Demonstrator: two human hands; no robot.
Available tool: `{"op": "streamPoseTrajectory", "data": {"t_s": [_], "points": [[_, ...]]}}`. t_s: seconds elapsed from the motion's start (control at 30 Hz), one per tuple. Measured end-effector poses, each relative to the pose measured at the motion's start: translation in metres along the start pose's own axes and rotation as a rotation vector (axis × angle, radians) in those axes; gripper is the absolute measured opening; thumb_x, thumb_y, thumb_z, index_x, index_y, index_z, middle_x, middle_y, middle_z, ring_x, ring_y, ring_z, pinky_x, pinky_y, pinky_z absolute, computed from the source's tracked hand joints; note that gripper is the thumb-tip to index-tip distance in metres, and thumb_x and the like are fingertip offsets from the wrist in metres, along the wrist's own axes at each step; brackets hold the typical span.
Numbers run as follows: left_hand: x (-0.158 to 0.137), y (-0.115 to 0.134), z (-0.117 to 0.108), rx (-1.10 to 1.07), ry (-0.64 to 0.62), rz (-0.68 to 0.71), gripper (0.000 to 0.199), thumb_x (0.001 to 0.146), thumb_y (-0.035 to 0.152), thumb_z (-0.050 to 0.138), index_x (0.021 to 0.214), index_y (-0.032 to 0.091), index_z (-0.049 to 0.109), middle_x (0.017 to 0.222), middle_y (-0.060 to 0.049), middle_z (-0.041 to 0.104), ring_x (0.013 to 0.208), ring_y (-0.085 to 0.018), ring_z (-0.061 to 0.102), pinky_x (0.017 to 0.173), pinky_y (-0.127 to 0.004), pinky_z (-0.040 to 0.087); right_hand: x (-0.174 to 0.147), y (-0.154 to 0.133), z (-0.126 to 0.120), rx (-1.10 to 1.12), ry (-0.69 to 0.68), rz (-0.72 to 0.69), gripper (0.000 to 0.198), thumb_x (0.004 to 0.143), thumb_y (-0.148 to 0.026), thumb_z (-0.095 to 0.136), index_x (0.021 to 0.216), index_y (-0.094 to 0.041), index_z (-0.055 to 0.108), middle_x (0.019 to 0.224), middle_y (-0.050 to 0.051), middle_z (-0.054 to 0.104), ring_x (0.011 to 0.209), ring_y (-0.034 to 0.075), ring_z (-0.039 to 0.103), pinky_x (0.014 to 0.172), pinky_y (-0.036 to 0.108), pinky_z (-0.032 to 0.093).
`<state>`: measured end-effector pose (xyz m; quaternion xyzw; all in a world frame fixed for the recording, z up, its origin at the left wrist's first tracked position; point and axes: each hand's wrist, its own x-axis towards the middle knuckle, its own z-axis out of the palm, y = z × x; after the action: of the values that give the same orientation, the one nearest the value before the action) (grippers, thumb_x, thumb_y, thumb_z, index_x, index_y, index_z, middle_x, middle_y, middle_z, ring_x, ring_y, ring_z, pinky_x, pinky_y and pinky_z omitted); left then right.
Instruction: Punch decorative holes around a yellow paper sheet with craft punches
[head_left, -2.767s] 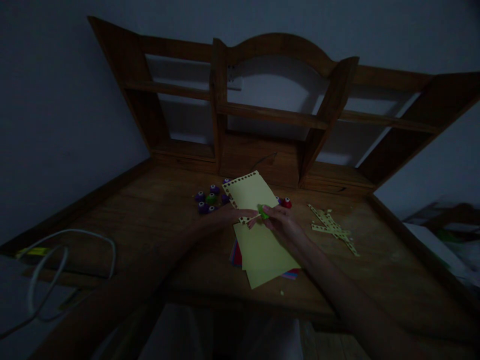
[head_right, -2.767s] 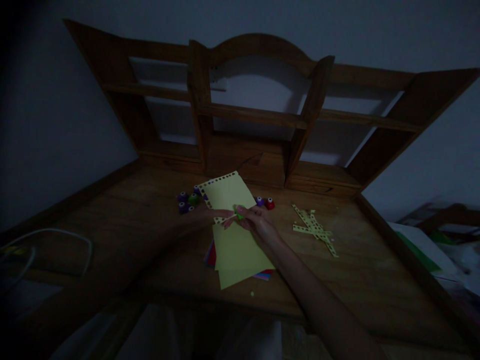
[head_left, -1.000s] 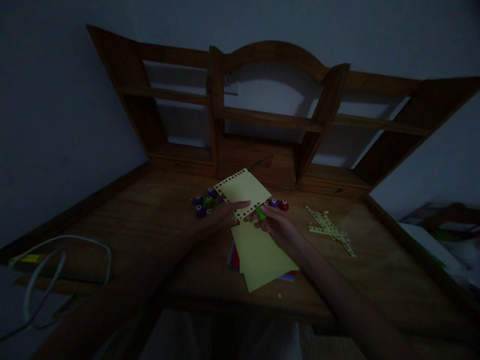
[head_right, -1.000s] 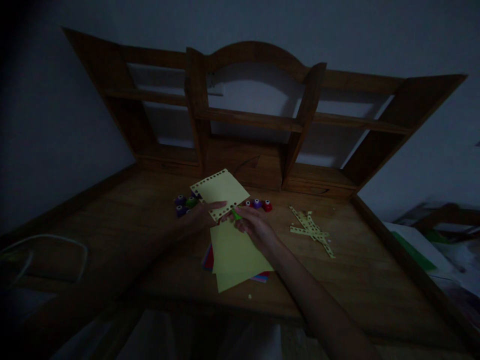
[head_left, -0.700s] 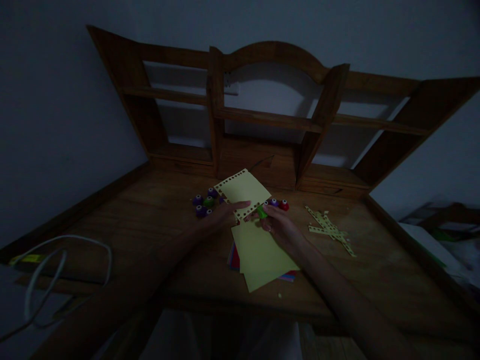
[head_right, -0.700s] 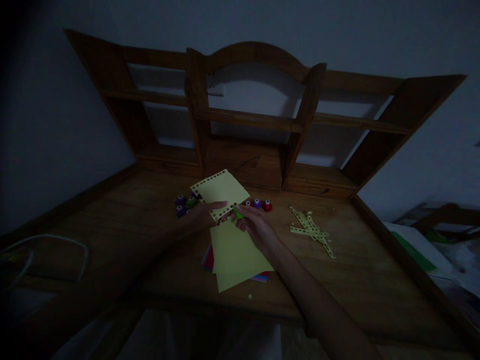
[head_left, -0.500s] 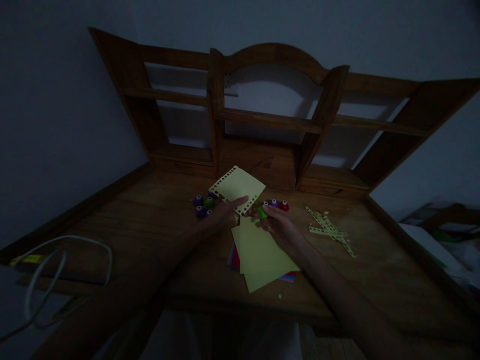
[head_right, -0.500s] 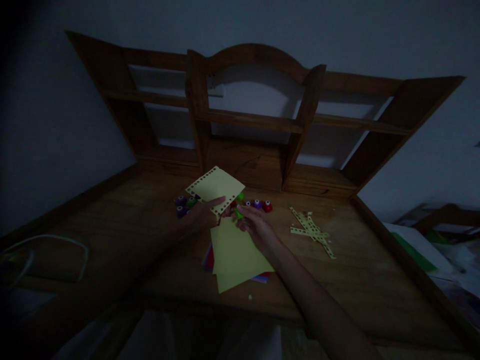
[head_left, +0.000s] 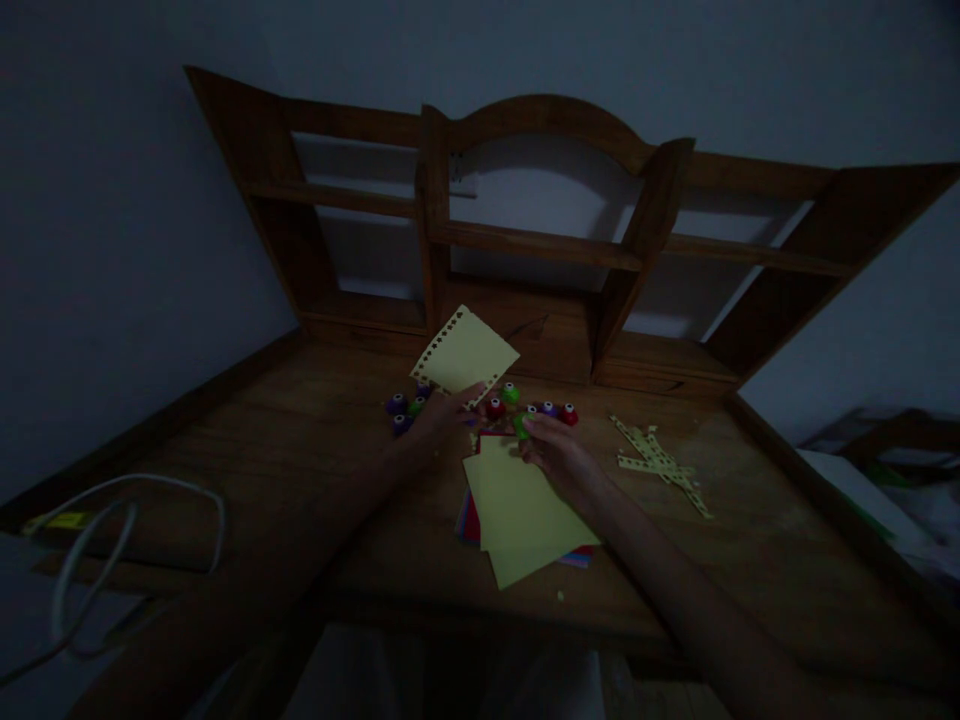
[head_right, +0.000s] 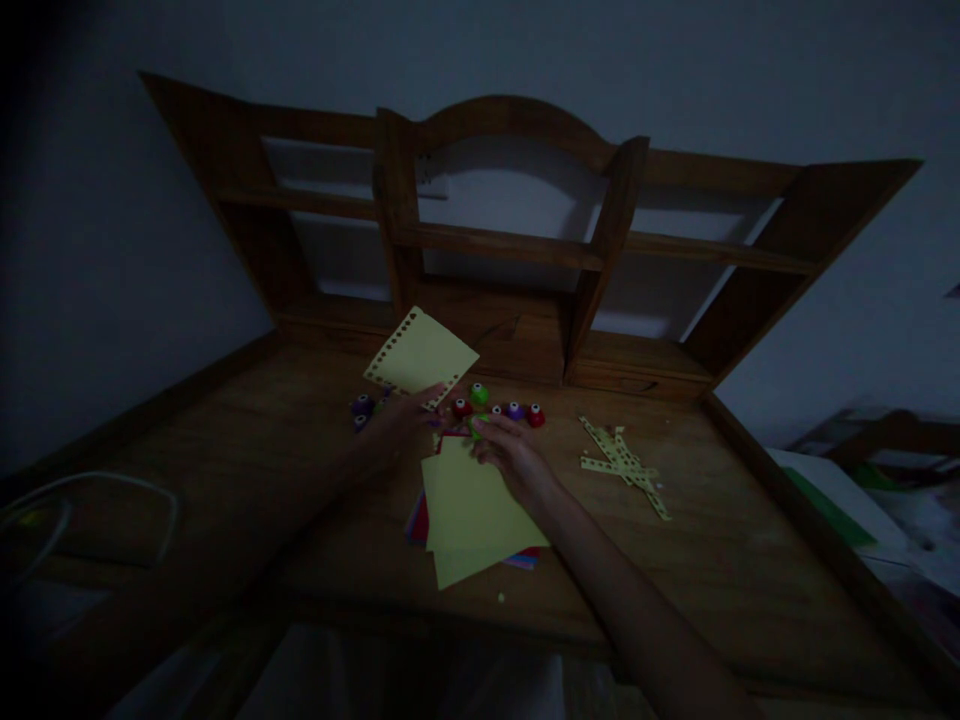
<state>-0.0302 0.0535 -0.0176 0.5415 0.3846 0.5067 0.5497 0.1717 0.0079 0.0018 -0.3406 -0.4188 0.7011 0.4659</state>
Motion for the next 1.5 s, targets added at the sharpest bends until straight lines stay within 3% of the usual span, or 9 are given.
{"op": "streamPoseTrajectory", "data": {"t_s": [0.17, 0.3, 0.47, 0.7, 0.97, 1.07, 1.2, 1.4, 1.5], "points": [[0.002, 0.000, -0.004, 0.008, 0.146, -0.011, 0.027, 0.078, 0.035, 0.063, 0.089, 0.011, 0.061, 0.079, -0.006, 0.066, 0.066, -0.016, 0.059, 0.064, -0.031, 0.051, -0.001, 0.001, 0.002, -0.017, 0.003, 0.011, 0.023, 0.064, -0.033, 0.079, 0.079, -0.019, 0.069, 0.077, 0.000, 0.066, 0.059, 0.010, 0.056, 0.056, 0.024, 0.039], [0.003, 0.001, 0.000, 0.029, 0.081, 0.031, 0.028, 0.080, 0.035, 0.062, 0.088, 0.009, 0.064, 0.069, -0.005, 0.064, 0.063, -0.015, 0.059, 0.061, -0.027, 0.049, -0.001, 0.002, 0.003, -0.040, 0.012, -0.017, 0.022, 0.066, -0.034, 0.078, 0.079, -0.018, 0.068, 0.079, 0.000, 0.066, 0.059, 0.010, 0.055, 0.056, 0.024, 0.039], [0.002, 0.008, 0.002, 0.020, 0.048, 0.011, 0.029, 0.077, 0.037, 0.065, 0.091, 0.012, 0.062, 0.084, -0.008, 0.069, 0.068, -0.017, 0.060, 0.066, -0.030, 0.050, 0.001, 0.004, 0.001, -0.063, 0.037, -0.061, 0.020, 0.068, -0.033, 0.077, 0.081, -0.020, 0.068, 0.074, -0.001, 0.064, 0.061, 0.011, 0.057, 0.056, 0.024, 0.038], [0.002, 0.008, 0.007, 0.076, -0.122, -0.062, 0.030, 0.075, 0.041, 0.066, 0.079, 0.011, 0.066, 0.075, -0.010, 0.069, 0.061, -0.017, 0.061, 0.061, -0.031, 0.050, -0.002, -0.001, 0.006, -0.170, 0.082, -0.234, 0.020, 0.070, -0.031, 0.075, 0.088, -0.023, 0.070, 0.097, 0.002, 0.067, 0.093, 0.018, 0.059, 0.084, 0.030, 0.041], [0.001, 0.004, 0.013, 0.182, -0.281, -0.109, 0.036, 0.071, 0.046, 0.069, 0.071, 0.010, 0.068, 0.066, -0.011, 0.069, 0.059, -0.021, 0.064, 0.058, -0.032, 0.051, 0.000, -0.001, 0.000, -0.235, 0.137, -0.313, 0.024, 0.072, -0.034, 0.073, 0.094, -0.022, 0.071, 0.098, 0.003, 0.068, 0.094, 0.019, 0.059, 0.088, 0.032, 0.041], [0.004, 0.000, 0.011, 0.160, -0.207, -0.104, 0.038, 0.068, 0.046, 0.071, 0.077, 0.009, 0.069, 0.072, -0.012, 0.070, 0.066, -0.024, 0.066, 0.066, -0.036, 0.053, 0.002, 0.000, -0.003, -0.225, 0.180, -0.314, 0.026, 0.072, -0.035, 0.073, 0.094, -0.021, 0.071, 0.097, 0.004, 0.070, 0.091, 0.019, 0.061, 0.087, 0.032, 0.042], [0.007, -0.002, 0.007, 0.088, -0.025, 0.013, 0.039, 0.071, 0.043, 0.070, 0.092, 0.010, 0.067, 0.090, -0.011, 0.071, 0.082, -0.025, 0.066, 0.076, -0.037, 0.052, 0.004, 0.001, -0.006, -0.242, 0.258, -0.301, 0.030, 0.071, -0.036, 0.074, 0.095, -0.019, 0.071, 0.097, 0.005, 0.071, 0.090, 0.019, 0.062, 0.086, 0.032, 0.043], [0.005, 0.009, 0.004, 0.007, 0.172, 0.074, 0.035, 0.065, 0.040, 0.075, 0.087, 0.015, 0.064, 0.087, -0.005, 0.070, 0.078, -0.020, 0.065, 0.070, -0.031, 0.053, 0.005, 0.003, -0.010, -0.227, 0.278, -0.305, 0.032, 0.072, -0.037, 0.073, 0.097, -0.018, 0.070, 0.098, 0.006, 0.071, 0.092, 0.019, 0.063, 0.087, 0.032, 0.044], [0.004, 0.011, 0.004, -0.006, 0.208, 0.089, 0.035, 0.063, 0.040, 0.076, 0.085, 0.015, 0.064, 0.084, -0.005, 0.069, 0.076, -0.019, 0.065, 0.069, -0.031, 0.053, 0.007, 0.002, -0.010, -0.143, 0.249, -0.275, 0.028, 0.073, -0.035, 0.072, 0.094, -0.018, 0.070, 0.102, 0.006, 0.070, 0.094, 0.019, 0.063, 0.087, 0.031, 0.046]]}}
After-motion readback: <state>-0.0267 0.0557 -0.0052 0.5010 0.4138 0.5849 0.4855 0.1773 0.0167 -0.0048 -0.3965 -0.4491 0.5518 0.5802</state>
